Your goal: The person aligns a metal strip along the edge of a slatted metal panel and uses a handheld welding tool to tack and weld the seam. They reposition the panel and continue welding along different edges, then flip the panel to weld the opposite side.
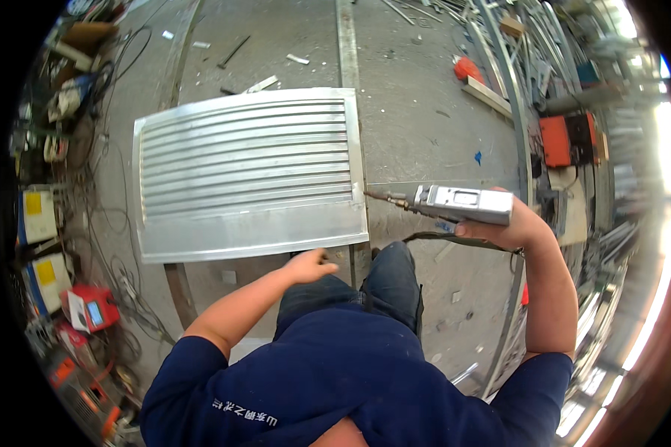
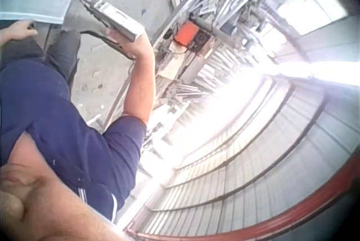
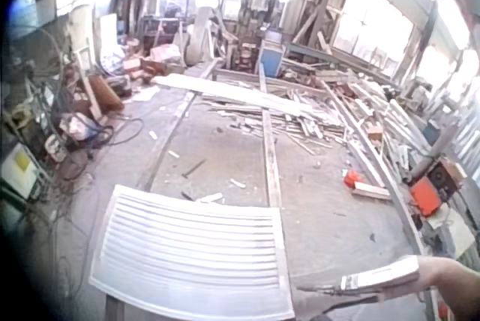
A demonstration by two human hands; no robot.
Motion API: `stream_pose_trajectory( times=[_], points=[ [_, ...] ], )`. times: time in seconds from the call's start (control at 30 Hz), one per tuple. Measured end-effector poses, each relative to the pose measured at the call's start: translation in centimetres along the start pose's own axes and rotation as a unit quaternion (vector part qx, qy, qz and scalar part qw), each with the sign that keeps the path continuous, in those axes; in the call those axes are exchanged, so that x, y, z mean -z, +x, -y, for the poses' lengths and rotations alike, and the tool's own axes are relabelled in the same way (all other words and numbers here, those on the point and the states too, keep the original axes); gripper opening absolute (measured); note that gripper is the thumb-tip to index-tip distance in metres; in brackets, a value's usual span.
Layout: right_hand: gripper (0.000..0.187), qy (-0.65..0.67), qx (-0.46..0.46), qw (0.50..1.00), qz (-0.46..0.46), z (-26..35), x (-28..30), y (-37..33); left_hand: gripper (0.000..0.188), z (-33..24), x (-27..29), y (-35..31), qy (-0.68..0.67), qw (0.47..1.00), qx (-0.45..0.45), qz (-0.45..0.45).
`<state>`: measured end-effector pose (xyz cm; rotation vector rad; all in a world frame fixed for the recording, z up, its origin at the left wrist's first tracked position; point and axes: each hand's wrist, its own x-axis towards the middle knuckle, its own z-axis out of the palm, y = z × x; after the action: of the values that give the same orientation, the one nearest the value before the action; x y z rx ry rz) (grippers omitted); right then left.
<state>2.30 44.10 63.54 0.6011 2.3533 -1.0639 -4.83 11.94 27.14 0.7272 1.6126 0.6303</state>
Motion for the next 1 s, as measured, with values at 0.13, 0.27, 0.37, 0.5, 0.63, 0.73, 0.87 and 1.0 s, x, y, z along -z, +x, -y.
stream_pose_trajectory(
  times=[0.13, 0.27, 0.37, 0.5, 0.63, 0.73, 0.87, 1.0],
  points=[
    [0.045, -0.003, -0.154, 0.983, 0.097, -0.4, -0.2, 6.5, 0.058, 9.7, -1.4, -1.3, -0.115, 0.966, 0.163, -0.166],
    [0.046, -0.019, -0.138, 0.976, 0.17, -6.5, -2.0, 13.3, 0.054, 14.1, -5.0, -2.0, -0.191, 0.895, 0.245, -0.32],
    [0.048, -0.031, -0.124, 0.971, 0.204, -13.0, -3.8, 17.4, 0.056, 13.7, -7.8, -0.9, -0.172, 0.852, 0.276, -0.409],
    [0.047, -0.064, -0.048, 0.968, 0.239, -19.2, -5.6, 21.9, 0.063, 10.1, -9.5, 2.4, -0.07, 0.833, 0.313, -0.451],
    [0.044, -0.126, 0.005, 0.953, 0.274, -24.5, -7.7, 25.0, 0.067, 9.1, -10.6, 9.0, 0.033, 0.836, 0.286, -0.468],
    [0.048, -0.109, -0.009, 0.952, 0.287, -28.5, -9.2, 26.3, 0.07, 9.3, -9.9, 15.2, 0.152, 0.851, 0.24, -0.442],
    [0.055, -0.04, -0.093, 0.933, 0.345, -28.9, -12.1, 28.0, 0.074, 11.7, -9.1, 19.5, 0.253, 0.838, 0.193, -0.444],
    [0.055, -0.003, -0.095, 0.93, 0.354, -31.4, -14.7, 29.2, 0.075, 13.7, -9.3, 22.0, 0.288, 0.819, 0.139, -0.476]
  ],
)
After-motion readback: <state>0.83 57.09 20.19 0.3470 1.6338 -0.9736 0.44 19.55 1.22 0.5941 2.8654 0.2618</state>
